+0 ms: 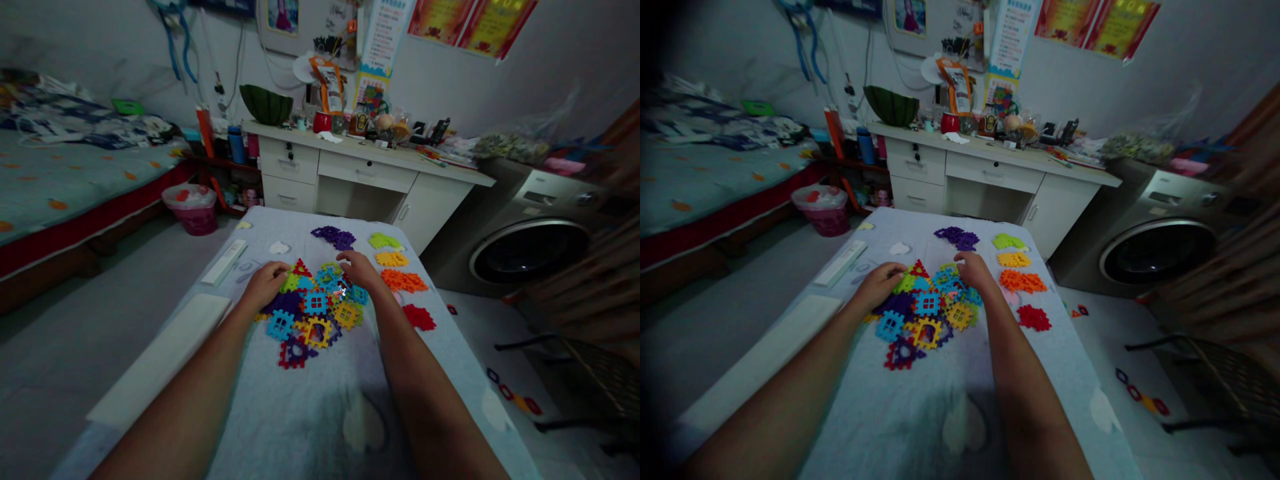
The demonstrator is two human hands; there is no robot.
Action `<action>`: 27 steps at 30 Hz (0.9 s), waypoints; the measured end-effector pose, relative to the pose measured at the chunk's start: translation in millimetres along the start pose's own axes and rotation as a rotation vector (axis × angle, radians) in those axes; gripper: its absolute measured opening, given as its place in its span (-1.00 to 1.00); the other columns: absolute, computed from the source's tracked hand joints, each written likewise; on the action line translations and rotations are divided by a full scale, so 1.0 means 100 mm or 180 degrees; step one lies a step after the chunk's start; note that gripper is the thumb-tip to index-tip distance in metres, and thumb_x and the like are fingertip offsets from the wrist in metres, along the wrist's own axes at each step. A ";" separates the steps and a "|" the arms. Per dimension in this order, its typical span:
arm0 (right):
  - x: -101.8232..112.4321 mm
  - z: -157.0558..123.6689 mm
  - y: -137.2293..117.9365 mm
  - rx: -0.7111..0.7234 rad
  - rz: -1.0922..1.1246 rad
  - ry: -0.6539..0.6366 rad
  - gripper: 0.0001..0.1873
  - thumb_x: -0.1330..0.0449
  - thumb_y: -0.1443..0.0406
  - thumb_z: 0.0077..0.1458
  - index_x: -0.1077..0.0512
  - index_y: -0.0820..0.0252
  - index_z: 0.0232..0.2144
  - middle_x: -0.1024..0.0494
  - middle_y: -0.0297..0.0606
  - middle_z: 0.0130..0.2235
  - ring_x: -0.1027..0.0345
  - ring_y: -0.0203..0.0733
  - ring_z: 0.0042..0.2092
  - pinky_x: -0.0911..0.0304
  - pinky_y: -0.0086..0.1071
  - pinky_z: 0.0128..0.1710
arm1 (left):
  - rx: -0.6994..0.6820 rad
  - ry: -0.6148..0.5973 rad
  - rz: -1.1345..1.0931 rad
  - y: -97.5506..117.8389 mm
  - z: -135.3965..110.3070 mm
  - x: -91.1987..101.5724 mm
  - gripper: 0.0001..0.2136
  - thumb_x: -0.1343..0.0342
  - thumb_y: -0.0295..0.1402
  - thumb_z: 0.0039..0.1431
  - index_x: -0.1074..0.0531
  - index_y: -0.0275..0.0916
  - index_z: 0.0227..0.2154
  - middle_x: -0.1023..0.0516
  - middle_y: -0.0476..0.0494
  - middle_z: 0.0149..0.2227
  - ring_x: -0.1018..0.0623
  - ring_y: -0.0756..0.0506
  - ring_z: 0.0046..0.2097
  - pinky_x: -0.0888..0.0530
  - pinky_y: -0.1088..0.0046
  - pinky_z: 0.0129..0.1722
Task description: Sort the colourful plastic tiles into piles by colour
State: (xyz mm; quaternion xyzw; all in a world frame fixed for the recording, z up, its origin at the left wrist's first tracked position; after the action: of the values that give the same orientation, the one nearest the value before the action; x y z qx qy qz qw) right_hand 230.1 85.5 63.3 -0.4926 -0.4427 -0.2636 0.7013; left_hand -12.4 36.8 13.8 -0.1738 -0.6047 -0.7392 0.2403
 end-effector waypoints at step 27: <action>0.06 0.33 0.60 -0.0567 0.2078 0.0179 -0.83 -0.26 0.37 -0.19 -0.38 0.19 -0.43 -0.39 -0.48 -0.56 -0.26 -0.38 -0.53 -0.11 -0.54 -0.55 | 0.0023 -0.0015 0.0042 0.02 0.00 0.01 -0.73 0.00 -0.28 0.06 -0.50 -0.21 -0.23 -0.56 -0.10 -0.21 -0.53 -0.13 -0.16 -0.44 0.30 -0.06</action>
State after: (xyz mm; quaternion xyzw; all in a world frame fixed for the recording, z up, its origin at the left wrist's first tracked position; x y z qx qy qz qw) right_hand 269.8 138.9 45.0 -0.6602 -0.2174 -0.0763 0.7148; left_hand -12.0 36.4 16.2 -0.1787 -0.6068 -0.7350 0.2444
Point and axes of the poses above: each hand's wrist, its own z-axis towards the middle knuckle, its own x-axis out of the back of the hand, y = z × x, the point moved 8 cm from there along z, towards the middle knuckle
